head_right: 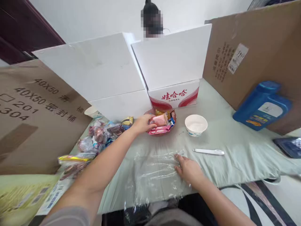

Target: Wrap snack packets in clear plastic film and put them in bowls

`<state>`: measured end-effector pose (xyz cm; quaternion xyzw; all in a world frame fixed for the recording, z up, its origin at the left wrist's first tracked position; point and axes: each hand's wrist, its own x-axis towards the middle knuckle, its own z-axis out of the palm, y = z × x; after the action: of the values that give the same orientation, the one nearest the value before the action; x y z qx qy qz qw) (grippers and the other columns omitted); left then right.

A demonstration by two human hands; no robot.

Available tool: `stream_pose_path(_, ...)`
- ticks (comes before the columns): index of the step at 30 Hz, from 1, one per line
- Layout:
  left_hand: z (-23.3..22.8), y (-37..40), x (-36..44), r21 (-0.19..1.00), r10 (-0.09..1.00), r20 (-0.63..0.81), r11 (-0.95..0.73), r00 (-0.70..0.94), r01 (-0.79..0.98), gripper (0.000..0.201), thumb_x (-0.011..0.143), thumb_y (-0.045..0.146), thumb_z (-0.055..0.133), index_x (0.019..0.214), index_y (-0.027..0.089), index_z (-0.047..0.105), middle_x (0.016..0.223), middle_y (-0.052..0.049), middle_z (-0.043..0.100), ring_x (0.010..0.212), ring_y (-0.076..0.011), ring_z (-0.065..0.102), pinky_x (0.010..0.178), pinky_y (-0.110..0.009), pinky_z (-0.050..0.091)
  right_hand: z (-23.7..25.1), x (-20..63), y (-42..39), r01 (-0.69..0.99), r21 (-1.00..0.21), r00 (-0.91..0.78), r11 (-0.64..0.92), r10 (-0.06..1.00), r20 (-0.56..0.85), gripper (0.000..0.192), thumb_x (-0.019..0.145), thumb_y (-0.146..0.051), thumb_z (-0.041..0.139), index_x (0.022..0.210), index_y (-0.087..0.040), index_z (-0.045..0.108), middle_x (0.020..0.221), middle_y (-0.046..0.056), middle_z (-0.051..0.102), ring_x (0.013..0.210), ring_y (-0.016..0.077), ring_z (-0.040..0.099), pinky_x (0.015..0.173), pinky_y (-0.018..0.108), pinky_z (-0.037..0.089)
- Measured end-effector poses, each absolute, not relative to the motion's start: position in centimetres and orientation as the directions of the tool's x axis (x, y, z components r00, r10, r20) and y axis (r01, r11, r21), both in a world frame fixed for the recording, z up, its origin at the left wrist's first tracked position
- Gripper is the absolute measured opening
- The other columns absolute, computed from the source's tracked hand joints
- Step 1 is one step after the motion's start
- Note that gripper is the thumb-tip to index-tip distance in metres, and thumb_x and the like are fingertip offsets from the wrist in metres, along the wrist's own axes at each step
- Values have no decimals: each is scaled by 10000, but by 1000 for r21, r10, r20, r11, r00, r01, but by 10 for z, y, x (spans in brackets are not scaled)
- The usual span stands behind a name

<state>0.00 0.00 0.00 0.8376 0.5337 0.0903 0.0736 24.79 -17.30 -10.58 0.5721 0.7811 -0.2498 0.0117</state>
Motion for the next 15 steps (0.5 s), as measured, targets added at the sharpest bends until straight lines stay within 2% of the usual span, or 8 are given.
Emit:
stream_pose_path(4, -5, 1, -20, 197, 931, 131, -362, 342, 911, 429, 793, 343, 688, 1187, 196, 606, 1136, -81, 648, 1099, -256, 574, 958, -364, 446, -102, 249, -174, 902, -371, -340, 221, 893, -293, 504, 931, -344, 447, 1408, -183, 451, 1304, 140, 610, 1067, 284, 649, 837, 362, 489)
stream_pose_path(7, -9, -9, -30, 210, 911, 271, -372, 312, 904, 531, 810, 370, 671, 1289, 184, 538, 1300, -114, 558, 1211, -266, 506, 1042, -400, 395, -98, 249, -175, 907, -361, -330, 217, 898, -290, 498, 930, -348, 441, 1400, -186, 461, 1268, 131, 636, 1046, 278, 659, 821, 353, 492)
stream_pose_path(9, -11, -17, -34, 218, 885, 331, -410, 328, 886, 455, 854, 359, 617, 1266, 176, 557, 1285, -116, 567, 1201, -252, 509, 1041, -400, 396, -95, 247, -174, 906, -362, -329, 218, 901, -282, 495, 930, -348, 440, 1397, -185, 465, 1260, 130, 641, 1041, 277, 661, 818, 353, 492)
stream_pose_path(12, -15, -27, -36, 196, 887, 234, -445, 399, 874, 295, 901, 318, 547, 1163, 209, 628, 1201, -86, 638, 1175, -250, 535, 1021, -437, 401, -92, 245, -174, 905, -367, -326, 216, 905, -274, 491, 936, -343, 437, 1397, -176, 466, 1242, 137, 649, 1032, 275, 664, 818, 357, 493)
stream_pose_path(14, -17, -36, -36, 186, 899, 141, -436, 415, 881, 257, 910, 301, 533, 1130, 229, 646, 1218, -76, 648, 1208, -267, 523, 1021, -480, 389, -90, 245, -176, 909, -360, -319, 209, 905, -280, 489, 939, -336, 439, 1396, -164, 466, 1219, 144, 658, 1013, 274, 669, 812, 361, 494)
stream_pose_path(15, -17, -43, -35, 190, 901, 149, -430, 407, 882, 255, 910, 294, 532, 1128, 227, 646, 1249, -79, 635, 1236, -275, 504, 1027, -494, 381, -89, 247, -178, 909, -359, -322, 213, 905, -279, 484, 938, -334, 444, 1387, -157, 475, 1204, 146, 663, 996, 272, 673, 808, 361, 495)
